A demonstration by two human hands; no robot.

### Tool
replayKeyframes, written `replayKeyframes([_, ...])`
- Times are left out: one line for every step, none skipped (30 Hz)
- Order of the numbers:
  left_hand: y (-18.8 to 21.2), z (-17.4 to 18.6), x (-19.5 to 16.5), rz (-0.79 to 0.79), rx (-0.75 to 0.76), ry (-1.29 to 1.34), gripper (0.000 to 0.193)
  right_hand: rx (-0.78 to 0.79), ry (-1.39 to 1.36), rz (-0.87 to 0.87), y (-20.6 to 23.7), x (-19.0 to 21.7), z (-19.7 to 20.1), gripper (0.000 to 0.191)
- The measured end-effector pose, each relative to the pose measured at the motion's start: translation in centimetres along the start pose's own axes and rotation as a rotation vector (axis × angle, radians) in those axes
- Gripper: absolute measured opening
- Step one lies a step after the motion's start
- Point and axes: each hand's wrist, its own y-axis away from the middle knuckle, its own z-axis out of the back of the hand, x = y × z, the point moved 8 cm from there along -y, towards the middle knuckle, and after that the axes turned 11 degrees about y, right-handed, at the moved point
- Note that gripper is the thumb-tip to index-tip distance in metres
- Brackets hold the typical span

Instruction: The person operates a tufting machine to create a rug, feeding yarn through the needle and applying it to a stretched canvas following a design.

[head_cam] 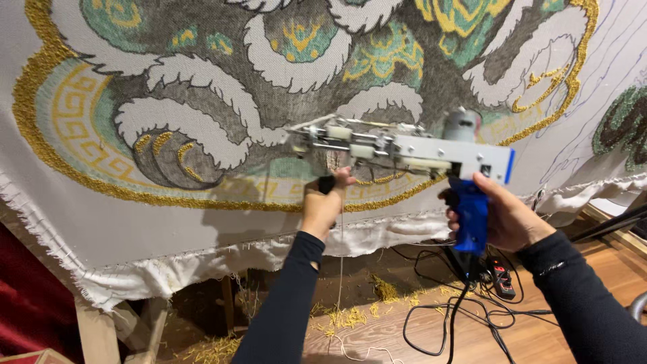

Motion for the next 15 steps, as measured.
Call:
replayKeyframes([0.4,-0.8,0.9,0.029,-0.007,0.024,0.030,-0.045,0.018,0.011,0.0,-0.6,0.7,0.068])
replayKeyframes([0.8,-1.7,1.8,0.058,-0.014,0.050,0.029,-0.090,0.038,0.021,0.4,-1.1,1.3,0.066])
replayKeyframes([0.8,-3.0,1.9,-0.020,0.033,0.132,0.028,-0.135,0.059,0.031,0.5,-1.6,2.0,0.065])
replayKeyframes([1.0,-4.4,1.6,-0.101,0.083,0.215,0.028,-0.162,0.070,0.046,1.1,-1.9,2.6,0.065])
replayKeyframes([1.1,-5.3,1.1,-0.180,0.134,0.298,0.027,-0.188,0.081,0.061,1.6,-2.3,3.1,0.065])
replayKeyframes([1.2,-5.3,1.6,-0.166,0.077,0.127,0.028,-0.213,0.092,0.074,2.1,-2.6,3.6,0.065])
replayKeyframes([1.6,-5.4,2.1,-0.148,0.020,-0.044,0.029,-0.248,0.084,0.062,2.6,-3.1,4.2,0.064])
replayKeyframes([2.0,-5.6,2.4,-0.126,-0.037,-0.213,0.031,-0.284,0.075,0.049,3.2,-3.6,4.8,0.063])
replayKeyframes([2.2,-6.1,2.2,-0.166,-0.027,-0.198,0.031,-0.320,0.067,0.037,3.6,-3.9,5.4,0.062])
replayKeyframes([2.6,-6.7,2.0,-0.203,-0.018,-0.183,0.030,-0.309,0.068,0.057,4.0,-4.1,5.6,0.063])
replayKeyframes([3.0,-7.2,1.9,-0.239,-0.009,-0.168,0.030,-0.299,0.068,0.076,4.2,-4.2,5.9,0.064])
replayKeyframes([3.0,-7.7,2.2,-0.196,-0.005,-0.179,0.030,-0.287,0.069,0.097,4.4,-4.1,6.2,0.065])
replayKeyframes([3.2,-8.2,2.7,-0.151,0.000,-0.191,0.031,-0.313,0.070,0.088,4.7,-4.3,6.9,0.064])
replayKeyframes([3.3,-8.6,3.1,-0.106,0.004,-0.203,0.031,-0.340,0.071,0.079,4.9,-4.5,7.5,0.064])
replayKeyframes([3.3,-9.0,3.5,-0.071,0.016,-0.176,0.031,-0.367,0.071,0.072,5.1,-4.7,8.1,0.064])
